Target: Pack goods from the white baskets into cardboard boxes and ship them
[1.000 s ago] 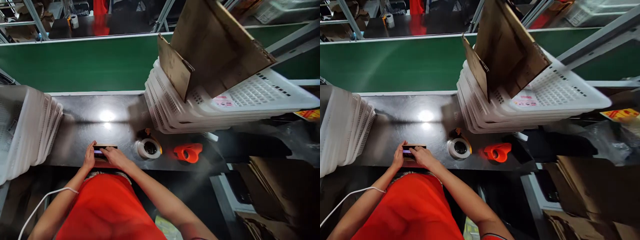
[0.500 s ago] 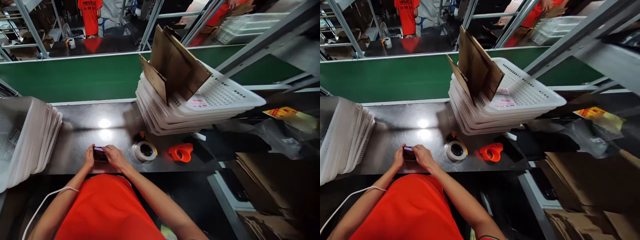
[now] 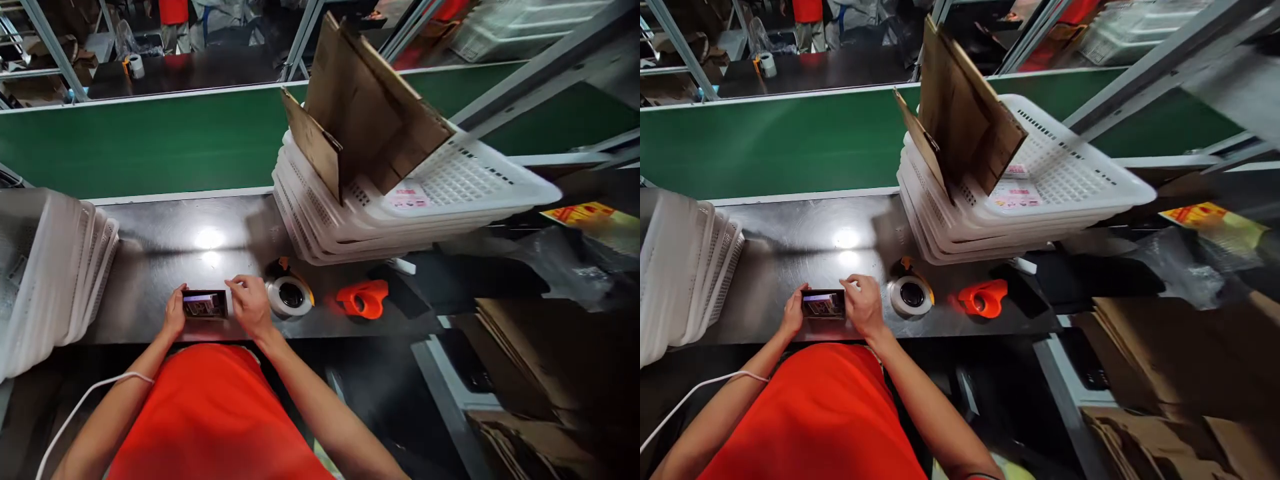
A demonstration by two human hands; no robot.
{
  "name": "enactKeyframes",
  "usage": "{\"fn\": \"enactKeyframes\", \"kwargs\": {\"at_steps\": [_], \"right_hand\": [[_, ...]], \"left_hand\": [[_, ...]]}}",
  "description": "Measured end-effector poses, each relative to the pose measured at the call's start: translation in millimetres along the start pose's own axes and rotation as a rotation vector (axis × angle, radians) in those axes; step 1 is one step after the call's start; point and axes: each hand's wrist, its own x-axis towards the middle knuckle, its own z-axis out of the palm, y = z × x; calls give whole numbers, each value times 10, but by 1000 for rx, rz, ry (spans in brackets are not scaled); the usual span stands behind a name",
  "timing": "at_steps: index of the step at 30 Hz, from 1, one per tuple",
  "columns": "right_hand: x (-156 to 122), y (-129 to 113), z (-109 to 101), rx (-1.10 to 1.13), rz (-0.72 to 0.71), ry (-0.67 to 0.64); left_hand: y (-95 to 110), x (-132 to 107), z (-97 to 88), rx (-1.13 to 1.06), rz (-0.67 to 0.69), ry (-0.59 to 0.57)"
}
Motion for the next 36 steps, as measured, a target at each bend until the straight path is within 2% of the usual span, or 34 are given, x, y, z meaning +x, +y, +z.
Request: {"fn": "enactKeyframes", "kwargs": {"at_steps": [2, 4, 6, 9, 14, 17, 19, 21, 23, 28, 33, 36], "right_hand": [[-31, 182, -84, 105, 116, 116], [-84, 320, -101, 211, 149, 107], [-162, 385, -54, 272, 95, 56], [-276, 358, 62, 288, -32, 23], [-319, 191, 172, 279, -129, -27], [-286, 26, 156, 276, -108, -183], [-243, -133, 125, 198, 25, -382], [-173, -307, 102, 69, 237, -571], [-82, -460, 100, -21, 390, -659], [73, -669, 137, -93, 427, -619], [1, -772, 104, -152, 362, -614], [-29, -761, 91, -186, 415, -642]], "left_hand": [[10, -10, 4, 10, 0, 5], [18, -21, 11, 13, 6, 15], [20, -33, 16, 11, 12, 19], [16, -46, 7, 1, 5, 22], [-13, -26, -18, -61, -58, -18], [-26, -6, -10, -74, -89, -27], [-19, -2, 12, -55, -86, -25], [5, -7, 43, -41, -79, -34], [39, -18, 75, -22, -78, -51], [100, -43, 122, 11, -51, -52], [118, -49, 156, 16, -18, -30], [133, -47, 171, 30, -22, -39]]}}
